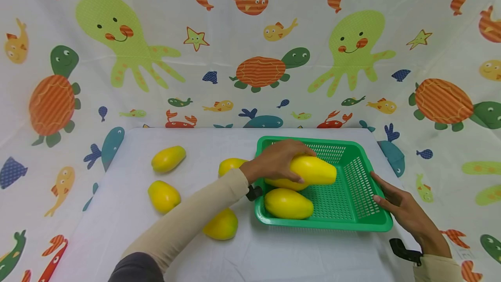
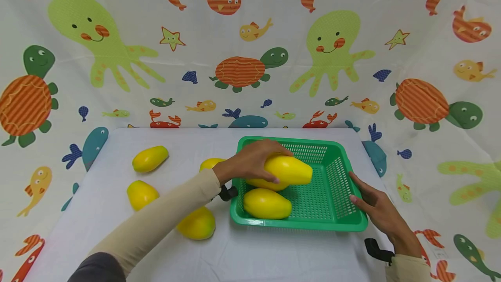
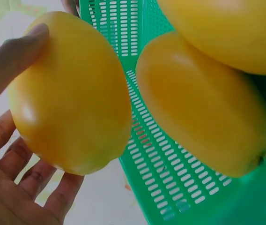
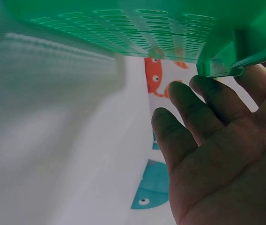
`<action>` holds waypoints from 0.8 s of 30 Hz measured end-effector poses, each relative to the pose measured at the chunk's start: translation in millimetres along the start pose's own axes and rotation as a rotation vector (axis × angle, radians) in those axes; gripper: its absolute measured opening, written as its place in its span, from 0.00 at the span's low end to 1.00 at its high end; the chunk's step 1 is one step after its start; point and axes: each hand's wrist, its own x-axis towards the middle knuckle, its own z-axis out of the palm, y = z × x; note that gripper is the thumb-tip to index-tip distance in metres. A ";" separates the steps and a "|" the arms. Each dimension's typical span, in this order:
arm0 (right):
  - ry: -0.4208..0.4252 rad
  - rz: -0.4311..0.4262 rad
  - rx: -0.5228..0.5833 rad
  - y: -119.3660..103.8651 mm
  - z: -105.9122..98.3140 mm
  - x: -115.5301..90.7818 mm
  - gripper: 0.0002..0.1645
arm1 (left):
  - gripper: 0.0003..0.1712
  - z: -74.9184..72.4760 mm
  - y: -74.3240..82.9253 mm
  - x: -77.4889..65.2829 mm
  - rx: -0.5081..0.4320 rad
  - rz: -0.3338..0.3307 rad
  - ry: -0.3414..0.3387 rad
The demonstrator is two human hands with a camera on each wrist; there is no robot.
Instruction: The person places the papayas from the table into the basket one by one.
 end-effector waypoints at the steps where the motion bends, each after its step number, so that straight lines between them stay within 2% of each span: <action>1: 0.000 0.005 0.008 -0.3 -0.2 0.3 0.44 | 0.41 1.2 1.0 1.4 0.002 0.004 -0.012; 6: -0.001 0.029 0.045 -3.0 -0.4 1.7 0.45 | 0.43 7.7 6.2 8.8 0.022 0.015 -0.073; 15: 0.000 0.033 0.025 -4.0 0.0 0.6 0.45 | 0.45 14.9 18.2 21.4 0.092 0.026 -0.166; 24: 0.000 0.060 0.062 -3.5 1.3 1.9 0.47 | 0.42 18.1 22.6 27.1 0.083 0.051 -0.196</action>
